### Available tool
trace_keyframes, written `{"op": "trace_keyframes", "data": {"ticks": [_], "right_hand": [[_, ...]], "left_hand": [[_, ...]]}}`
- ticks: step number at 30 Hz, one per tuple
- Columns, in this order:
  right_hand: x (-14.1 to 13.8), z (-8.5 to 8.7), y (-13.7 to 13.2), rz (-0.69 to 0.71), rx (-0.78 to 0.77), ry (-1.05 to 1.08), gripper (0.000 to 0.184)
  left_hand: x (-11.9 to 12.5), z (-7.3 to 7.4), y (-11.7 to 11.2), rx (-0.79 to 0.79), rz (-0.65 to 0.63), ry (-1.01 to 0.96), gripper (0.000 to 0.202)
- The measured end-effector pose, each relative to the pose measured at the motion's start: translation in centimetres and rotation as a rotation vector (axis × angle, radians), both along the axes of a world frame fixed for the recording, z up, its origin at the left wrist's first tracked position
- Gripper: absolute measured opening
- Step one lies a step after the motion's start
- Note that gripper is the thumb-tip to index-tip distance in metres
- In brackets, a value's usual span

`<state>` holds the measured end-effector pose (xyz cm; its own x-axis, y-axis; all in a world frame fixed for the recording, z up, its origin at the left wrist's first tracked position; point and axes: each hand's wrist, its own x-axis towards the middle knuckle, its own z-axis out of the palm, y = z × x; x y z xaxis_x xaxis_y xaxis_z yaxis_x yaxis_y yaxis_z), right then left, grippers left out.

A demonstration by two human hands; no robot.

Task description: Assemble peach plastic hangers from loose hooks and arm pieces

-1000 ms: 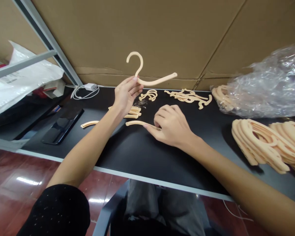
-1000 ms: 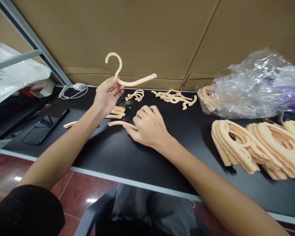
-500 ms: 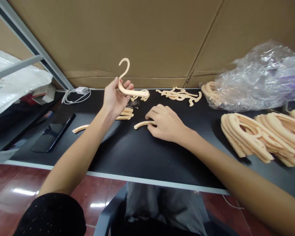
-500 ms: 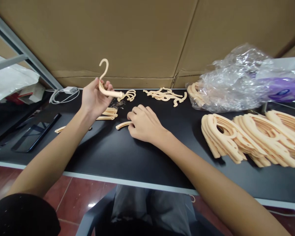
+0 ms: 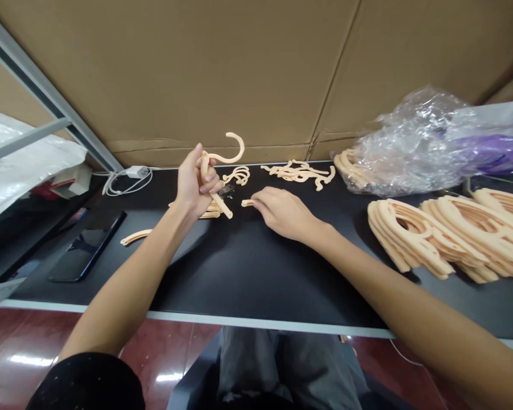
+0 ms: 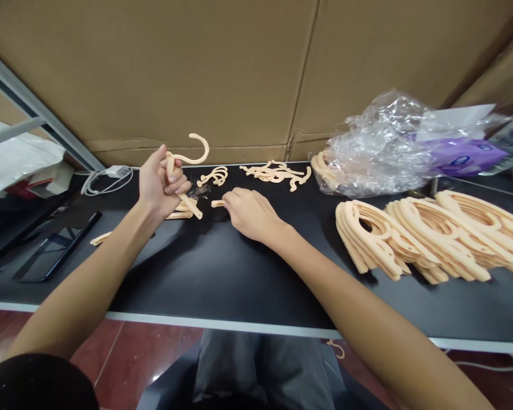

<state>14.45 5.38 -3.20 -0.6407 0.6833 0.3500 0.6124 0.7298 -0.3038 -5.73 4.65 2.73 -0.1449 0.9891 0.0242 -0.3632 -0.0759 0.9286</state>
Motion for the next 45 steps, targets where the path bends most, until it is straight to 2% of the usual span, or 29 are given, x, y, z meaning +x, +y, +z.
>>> {"op": "trace_keyframes", "data": {"ticks": [5,9,12,16,19,23,30,37,45], "right_hand": [[0.4,0.2,1.3,-0.036,-0.081,0.411,0.026],[0.2,0.8,1.5,-0.040,-0.246,0.608,0.022],[0.3,1.1,1.5,-0.036,-0.378,0.687,0.021],[0.6,1.1,1.8,-0.007,-0.400,0.598,0.025],[1.0,0.9,2.1,0.037,-0.376,0.520,0.028],[1.4,0.7,2.4,0.019,-0.380,0.451,0.028],[2.0,1.1,2.8,-0.009,-0.346,0.357,0.028],[2.4,1.1,2.7,-0.034,-0.332,0.236,0.027],[2.9,0.9,2.8,0.015,-0.297,0.220,0.028]], "left_hand": [[1.0,0.2,-0.7,0.104,-0.078,0.124,0.056],[2.0,0.0,-1.5,0.336,-0.007,0.319,0.044],[2.5,-0.7,-2.1,0.483,0.045,0.538,0.033],[2.5,-2.2,-2.0,0.530,0.127,0.857,0.026],[2.1,-3.6,-1.3,0.509,0.122,0.922,0.027],[1.6,-4.8,-0.6,0.478,0.089,0.967,0.029],[1.3,-5.1,-0.5,0.468,0.074,1.139,0.023],[0.9,-5.2,-0.3,0.499,0.008,1.151,0.015],[1.2,-4.8,-0.5,0.565,0.001,1.112,0.009]]}}
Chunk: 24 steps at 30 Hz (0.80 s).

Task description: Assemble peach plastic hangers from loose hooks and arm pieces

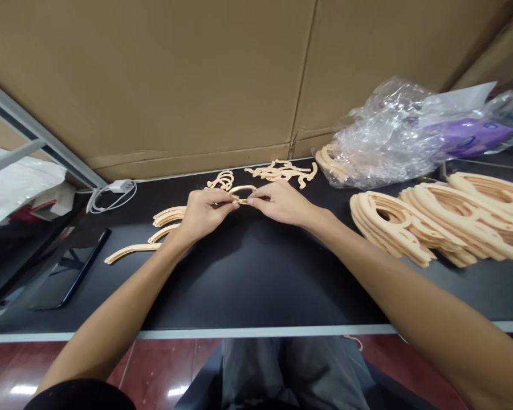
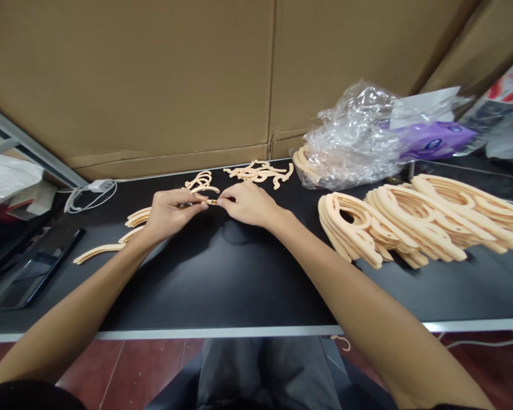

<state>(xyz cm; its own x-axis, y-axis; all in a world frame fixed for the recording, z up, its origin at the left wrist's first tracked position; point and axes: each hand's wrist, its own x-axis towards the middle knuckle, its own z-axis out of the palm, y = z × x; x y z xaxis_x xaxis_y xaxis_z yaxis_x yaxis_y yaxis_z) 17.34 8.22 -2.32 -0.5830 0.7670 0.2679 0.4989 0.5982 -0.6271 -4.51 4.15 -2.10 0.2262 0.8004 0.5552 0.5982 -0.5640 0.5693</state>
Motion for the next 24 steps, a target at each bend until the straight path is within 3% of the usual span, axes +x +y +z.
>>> {"op": "trace_keyframes", "data": {"ticks": [16,24], "right_hand": [[0.23,0.23,-0.12,0.017,0.080,-0.099,0.032],[0.46,0.25,-0.05,0.039,0.035,-0.107,0.030]], "left_hand": [[-0.28,-0.16,0.22,0.027,-0.083,0.132,0.015],[0.53,0.21,-0.56,-0.038,-0.114,0.048,0.016]]}}
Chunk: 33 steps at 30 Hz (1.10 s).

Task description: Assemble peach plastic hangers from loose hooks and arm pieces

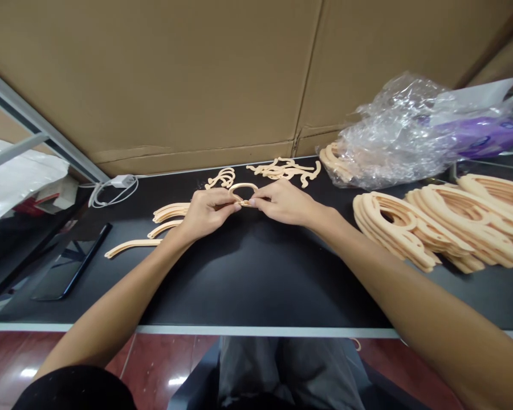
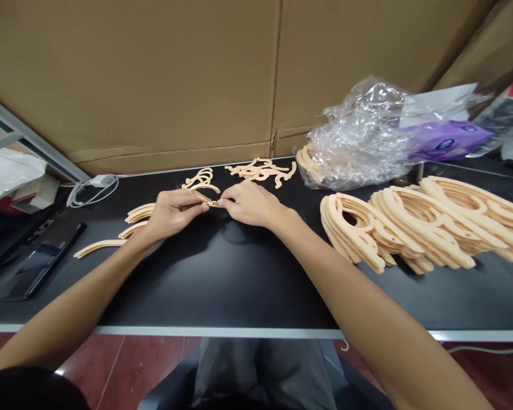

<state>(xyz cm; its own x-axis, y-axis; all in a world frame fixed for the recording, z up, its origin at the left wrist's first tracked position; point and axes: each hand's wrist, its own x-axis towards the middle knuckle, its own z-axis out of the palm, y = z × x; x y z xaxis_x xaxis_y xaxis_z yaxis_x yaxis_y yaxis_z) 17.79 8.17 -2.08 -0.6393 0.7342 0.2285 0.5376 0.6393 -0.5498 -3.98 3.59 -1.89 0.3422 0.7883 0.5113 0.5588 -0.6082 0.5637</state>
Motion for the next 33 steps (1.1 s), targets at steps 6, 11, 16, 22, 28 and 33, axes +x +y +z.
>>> {"op": "trace_keyframes", "data": {"ticks": [6,11,16,22,28,33], "right_hand": [[0.0,0.2,0.1,0.018,-0.031,0.034,0.030],[0.0,0.1,0.2,0.005,-0.020,0.027,0.032],[0.2,0.2,0.3,-0.009,-0.027,0.036,0.031],[0.2,0.1,0.4,0.016,0.025,0.048,0.032],[0.1,-0.1,0.4,0.012,0.022,0.015,0.032],[0.1,0.2,-0.1,-0.040,0.012,-0.035,0.034]], "left_hand": [[0.8,0.1,-0.6,0.069,0.031,0.040,0.020],[0.7,-0.4,-0.3,0.127,0.067,0.007,0.015],[0.5,-0.7,0.0,0.227,0.054,0.013,0.012],[0.1,-0.8,0.4,0.280,0.093,0.028,0.011],[0.0,-1.2,0.7,0.290,0.045,0.051,0.011],[0.0,-1.2,0.5,0.284,0.028,0.077,0.014]]}}
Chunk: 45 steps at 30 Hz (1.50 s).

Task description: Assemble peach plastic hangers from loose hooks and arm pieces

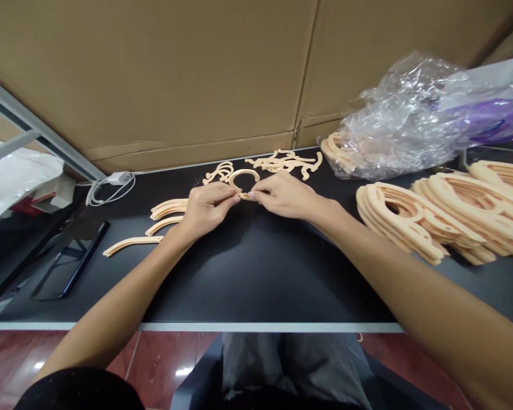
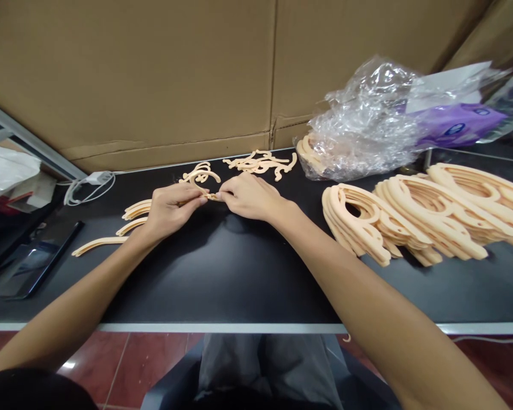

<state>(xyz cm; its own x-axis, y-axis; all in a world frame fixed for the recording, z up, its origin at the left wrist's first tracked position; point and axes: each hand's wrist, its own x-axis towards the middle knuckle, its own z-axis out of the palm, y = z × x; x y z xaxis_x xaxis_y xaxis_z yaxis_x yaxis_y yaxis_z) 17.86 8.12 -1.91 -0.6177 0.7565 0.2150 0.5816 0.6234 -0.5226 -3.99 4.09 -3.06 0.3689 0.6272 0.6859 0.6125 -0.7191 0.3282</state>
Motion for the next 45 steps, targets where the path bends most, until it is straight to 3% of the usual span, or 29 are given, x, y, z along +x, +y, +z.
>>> {"op": "trace_keyframes", "data": {"ticks": [18,28,39,45], "right_hand": [[0.1,0.6,-0.4,-0.008,-0.029,-0.074,0.035],[0.1,1.2,-0.6,0.033,-0.061,-0.081,0.029],[0.0,0.8,-0.3,0.018,-0.079,-0.023,0.028],[-0.2,1.0,-0.8,-0.058,-0.070,-0.083,0.031]], "left_hand": [[-0.3,1.1,-0.3,-0.192,-0.062,0.096,0.026],[-0.1,0.9,-0.3,-0.001,-0.093,0.194,0.017],[0.4,0.3,-0.6,0.027,-0.013,0.158,0.014],[0.3,-0.1,-0.5,0.054,-0.034,0.162,0.015]]}}
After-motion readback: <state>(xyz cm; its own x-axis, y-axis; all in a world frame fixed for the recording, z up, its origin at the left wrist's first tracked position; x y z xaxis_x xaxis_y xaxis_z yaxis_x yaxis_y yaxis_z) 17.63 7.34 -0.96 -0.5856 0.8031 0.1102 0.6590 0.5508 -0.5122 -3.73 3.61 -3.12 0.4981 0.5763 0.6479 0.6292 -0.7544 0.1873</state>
